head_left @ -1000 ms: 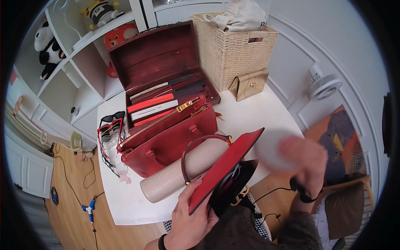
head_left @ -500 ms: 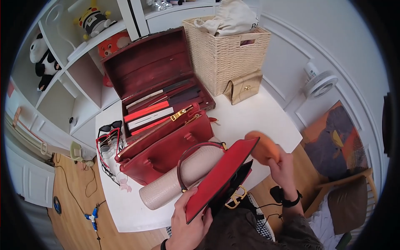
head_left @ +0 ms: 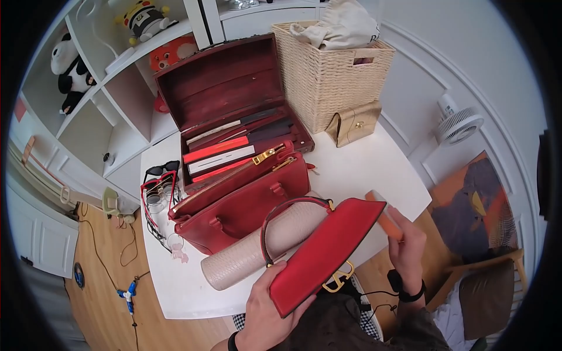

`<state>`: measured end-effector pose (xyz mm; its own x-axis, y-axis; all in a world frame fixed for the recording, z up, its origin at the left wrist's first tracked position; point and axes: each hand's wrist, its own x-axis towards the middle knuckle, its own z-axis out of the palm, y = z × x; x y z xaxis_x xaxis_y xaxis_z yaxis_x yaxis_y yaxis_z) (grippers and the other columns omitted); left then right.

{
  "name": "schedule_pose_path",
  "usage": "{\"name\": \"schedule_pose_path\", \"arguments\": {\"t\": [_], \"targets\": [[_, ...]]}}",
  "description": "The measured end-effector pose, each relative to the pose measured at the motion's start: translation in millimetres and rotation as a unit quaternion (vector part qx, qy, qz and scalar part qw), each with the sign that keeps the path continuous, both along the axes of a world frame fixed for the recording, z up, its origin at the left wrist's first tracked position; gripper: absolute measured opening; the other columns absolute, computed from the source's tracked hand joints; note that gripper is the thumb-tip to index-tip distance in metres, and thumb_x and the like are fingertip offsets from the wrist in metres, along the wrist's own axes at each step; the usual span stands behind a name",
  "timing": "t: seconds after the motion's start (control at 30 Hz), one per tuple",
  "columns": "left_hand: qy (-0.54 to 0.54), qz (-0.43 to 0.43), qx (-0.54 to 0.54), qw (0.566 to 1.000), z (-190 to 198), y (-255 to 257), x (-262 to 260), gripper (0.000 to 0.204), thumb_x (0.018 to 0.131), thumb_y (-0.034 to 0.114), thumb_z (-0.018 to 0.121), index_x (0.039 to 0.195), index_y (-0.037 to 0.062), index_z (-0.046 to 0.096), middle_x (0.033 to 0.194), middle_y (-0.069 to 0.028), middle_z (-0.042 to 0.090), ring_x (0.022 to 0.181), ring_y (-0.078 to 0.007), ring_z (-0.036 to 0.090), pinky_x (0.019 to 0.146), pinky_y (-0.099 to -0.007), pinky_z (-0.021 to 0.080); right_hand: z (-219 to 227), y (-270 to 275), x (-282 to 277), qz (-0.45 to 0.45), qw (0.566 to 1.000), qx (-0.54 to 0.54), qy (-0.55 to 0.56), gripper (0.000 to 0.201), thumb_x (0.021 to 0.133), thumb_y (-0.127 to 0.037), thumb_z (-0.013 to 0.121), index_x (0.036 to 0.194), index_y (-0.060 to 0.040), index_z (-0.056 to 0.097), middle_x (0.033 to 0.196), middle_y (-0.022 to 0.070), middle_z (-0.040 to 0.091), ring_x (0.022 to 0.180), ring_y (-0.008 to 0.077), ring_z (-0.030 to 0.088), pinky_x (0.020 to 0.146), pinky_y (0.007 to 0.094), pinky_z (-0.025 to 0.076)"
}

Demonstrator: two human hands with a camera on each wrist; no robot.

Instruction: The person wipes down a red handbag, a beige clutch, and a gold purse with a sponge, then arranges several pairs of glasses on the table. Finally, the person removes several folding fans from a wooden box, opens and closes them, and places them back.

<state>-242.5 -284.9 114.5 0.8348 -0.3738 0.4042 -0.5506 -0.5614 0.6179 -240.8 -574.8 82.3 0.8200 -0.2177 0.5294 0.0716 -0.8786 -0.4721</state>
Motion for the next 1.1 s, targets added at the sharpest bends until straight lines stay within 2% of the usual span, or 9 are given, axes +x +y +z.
{"name": "schedule_pose_path", "arguments": {"t": [0.03,0.27,0.33,0.43,0.47,0.53,0.6,0.83,1.1], "targets": [[0.047,-0.010,-0.018,0.999,0.7,0.1,-1.1,0.055,0.078,0.008,0.075,0.127,0.0000,0.053,0.133,-0.0234,0.044,0.117,-0.0427,0.050,0.096,-0.0439,0.046,10.2,8.7,-7.0,-0.033,0.990,0.127,0.049,0.042,0.073,0.005,0.056,0.113,-0.0024,0.065,0.092,0.0187,0.069,0.077,0.0322,0.069,0.069,0.0357,0.055],[0.070,0.000,-0.069,0.995,-7.3,1.8,-4.2,0.067,0.076,0.005,0.074,0.136,0.0023,0.042,0.133,-0.0228,0.044,0.114,-0.0432,0.051,0.095,-0.0460,0.045,4.3,20.4,-11.8,0.052,0.998,0.037,-0.003,0.029,0.073,0.002,0.055,0.101,0.0038,0.064,0.072,0.0169,0.063,0.063,0.0270,0.065,0.060,0.0342,0.049],[0.119,-0.044,0.036,0.991,-9.2,16.7,-3.0,0.029,0.074,0.003,0.077,0.101,0.0059,0.066,0.141,-0.0222,0.034,0.118,-0.0393,0.054,0.099,-0.0395,0.049,-6.5,12.4,-23.0,0.031,0.998,0.061,0.011,0.031,0.076,0.005,0.054,0.106,0.0048,0.064,0.083,0.0156,0.067,0.073,0.0225,0.069,0.061,0.0338,0.051],[0.058,-0.101,-0.003,0.993,-14.1,30.0,2.9,0.042,0.070,0.005,0.081,0.109,0.0105,0.068,0.141,-0.0254,0.031,0.124,-0.0393,0.048,0.101,-0.0459,0.047,-29.5,27.0,-20.5,-0.047,0.896,0.278,-0.344,0.030,0.084,0.004,0.053,0.112,0.0023,0.063,0.112,0.0089,0.068,0.091,0.0299,0.068,0.069,0.0371,0.055],[0.063,-0.093,-0.006,0.994,-14.4,32.4,5.2,0.042,0.070,0.005,0.081,0.109,0.0105,0.068,0.141,-0.0254,0.031,0.124,-0.0393,0.048,0.101,-0.0459,0.047,-30.7,32.8,-21.7,-0.041,0.899,0.279,-0.336,0.030,0.084,0.004,0.053,0.112,0.0023,0.063,0.112,0.0089,0.068,0.091,0.0299,0.068,0.069,0.0371,0.055],[0.094,-0.145,-0.102,0.980,-11.6,37.0,10.8,0.017,0.074,-0.001,0.074,0.089,0.0052,0.068,0.149,-0.0242,0.026,0.134,-0.0411,0.040,0.110,-0.0453,0.040,-26.9,41.4,-27.6,0.098,0.910,0.034,-0.402,0.025,0.085,-0.005,0.058,0.110,-0.0024,0.064,0.109,0.0075,0.069,0.088,0.0314,0.067,0.069,0.0385,0.054],[0.121,-0.156,-0.116,0.973,-0.9,44.5,19.2,0.017,0.077,-0.002,0.071,0.093,0.0034,0.070,0.152,-0.0232,0.024,0.136,-0.0404,0.038,0.109,-0.0455,0.042,-14.3,28.9,-42.5,0.392,0.861,-0.077,-0.316,0.017,0.087,-0.013,0.057,0.100,-0.0121,0.068,0.119,0.0088,0.066,0.094,0.0217,0.064,0.070,0.0332,0.049],[0.232,-0.298,-0.112,0.919,27.1,58.4,33.5,0.034,0.082,0.001,0.068,0.116,-0.0021,0.065,0.152,-0.0187,0.031,0.134,-0.0360,0.043,0.105,-0.0412,0.043,-3.4,87.9,-32.3,0.559,0.787,-0.197,-0.171,0.022,0.084,-0.016,0.058,0.102,-0.0109,0.069,0.113,0.0034,0.068,0.096,0.0168,0.063,0.080,0.0299,0.049],[0.117,-0.223,0.002,0.968,23.8,55.3,21.2,0.042,0.078,0.008,0.073,0.118,0.0002,0.063,0.153,-0.0157,0.033,0.131,-0.0337,0.045,0.105,-0.0392,0.041,-21.7,108.1,-30.2,0.654,0.734,-0.177,-0.041,0.023,0.072,-0.017,0.064,0.093,-0.0066,0.068,0.107,0.0076,0.066,0.104,0.0220,0.063,0.089,0.0372,0.050]]}}
